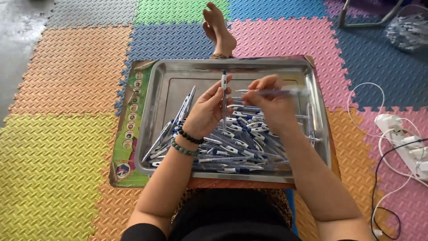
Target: Manually assembling ballpoint pens by inserting ink refills into barrels and attaching caps.
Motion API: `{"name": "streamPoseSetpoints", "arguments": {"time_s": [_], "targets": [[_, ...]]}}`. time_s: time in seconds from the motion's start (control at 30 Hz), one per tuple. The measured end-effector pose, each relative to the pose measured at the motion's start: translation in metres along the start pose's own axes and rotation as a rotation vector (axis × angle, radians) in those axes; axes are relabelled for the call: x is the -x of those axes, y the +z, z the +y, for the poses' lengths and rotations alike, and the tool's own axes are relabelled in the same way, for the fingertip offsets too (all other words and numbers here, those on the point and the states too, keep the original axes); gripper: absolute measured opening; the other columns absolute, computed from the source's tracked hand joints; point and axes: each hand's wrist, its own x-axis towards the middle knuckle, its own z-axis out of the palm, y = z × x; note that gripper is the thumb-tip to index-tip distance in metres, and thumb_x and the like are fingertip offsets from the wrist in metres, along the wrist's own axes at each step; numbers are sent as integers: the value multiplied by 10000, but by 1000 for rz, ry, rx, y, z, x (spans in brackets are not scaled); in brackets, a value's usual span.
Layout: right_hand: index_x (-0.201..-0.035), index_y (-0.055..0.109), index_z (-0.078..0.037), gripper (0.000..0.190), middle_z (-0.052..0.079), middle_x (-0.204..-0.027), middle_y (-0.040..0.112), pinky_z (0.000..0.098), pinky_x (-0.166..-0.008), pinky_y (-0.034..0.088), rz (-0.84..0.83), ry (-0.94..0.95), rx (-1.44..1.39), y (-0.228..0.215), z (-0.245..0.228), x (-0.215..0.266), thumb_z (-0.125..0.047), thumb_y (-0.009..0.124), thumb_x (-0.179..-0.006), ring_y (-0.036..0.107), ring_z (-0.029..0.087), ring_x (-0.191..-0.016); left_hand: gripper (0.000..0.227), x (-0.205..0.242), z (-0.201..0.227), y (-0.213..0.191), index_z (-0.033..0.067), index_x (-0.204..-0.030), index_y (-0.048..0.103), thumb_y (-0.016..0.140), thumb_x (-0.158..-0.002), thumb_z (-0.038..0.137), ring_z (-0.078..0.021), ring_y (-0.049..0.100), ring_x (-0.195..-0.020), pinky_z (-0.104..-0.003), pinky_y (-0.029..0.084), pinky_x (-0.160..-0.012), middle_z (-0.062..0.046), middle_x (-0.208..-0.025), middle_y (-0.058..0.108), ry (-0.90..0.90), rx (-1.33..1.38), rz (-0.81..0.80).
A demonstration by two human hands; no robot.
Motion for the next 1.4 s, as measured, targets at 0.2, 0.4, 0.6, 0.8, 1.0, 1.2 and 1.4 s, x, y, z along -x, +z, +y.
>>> {"name": "streamPoseSetpoints", "arguments": {"time_s": [0.2,0.4,0.6,0.8,1.0,1.2,1.4], "targets": [[-1098,713,31,135,175,-1119,777,349,-823,726,5,-77,85,30,2,12,-27,828,-1053,848,225,-948,456,10,-4,11,97,-1670,573,564,-1220,170,-210,784,-1133,-422,703,-930,-124,-1404,742,26,17,-31],[-940,755,23,259,188,-1023,811,320,-748,695,83,-229,305,35,0,16,-23,1009,-910,864,285,-935,458,12,-11,12,109,-1687,560,530,-1231,132,-229,776,-1203,-439,691,-974,-150,-1446,724,35,21,-60],[-888,711,26,309,195,-931,797,364,-752,686,108,-376,389,35,1,17,-19,1016,-915,860,338,-920,464,12,-14,15,121,-1689,556,550,-1225,126,-222,770,-1231,-445,696,-1011,-138,-1446,723,66,-4,-57],[-900,721,19,295,187,-948,804,378,-768,692,113,-422,396,41,2,17,-31,1012,-915,859,356,-928,481,15,-10,23,111,-1704,529,560,-1224,118,-199,768,-1226,-427,705,-1013,-122,-1430,720,102,6,-49],[-948,731,22,236,215,-986,796,411,-810,689,88,-443,423,42,0,19,-27,961,-964,846,381,-958,512,14,-13,19,105,-1733,486,554,-1226,105,-197,771,-1204,-459,687,-1050,-136,-1410,718,139,8,-52],[-968,728,16,220,207,-983,788,411,-804,686,80,-466,469,43,-2,18,-22,945,-979,843,371,-952,522,15,-17,21,108,-1738,475,555,-1223,87,-188,766,-1217,-440,682,-1062,-127,-1400,716,169,-16,-33],[-942,757,-58,196,135,-1010,827,373,-752,664,18,-581,581,40,-4,15,-17,948,-954,845,345,-944,508,12,-19,18,101,-1727,494,559,-1222,91,-165,769,-1151,-437,714,-992,-129,-1380,743,159,-6,2]]}}
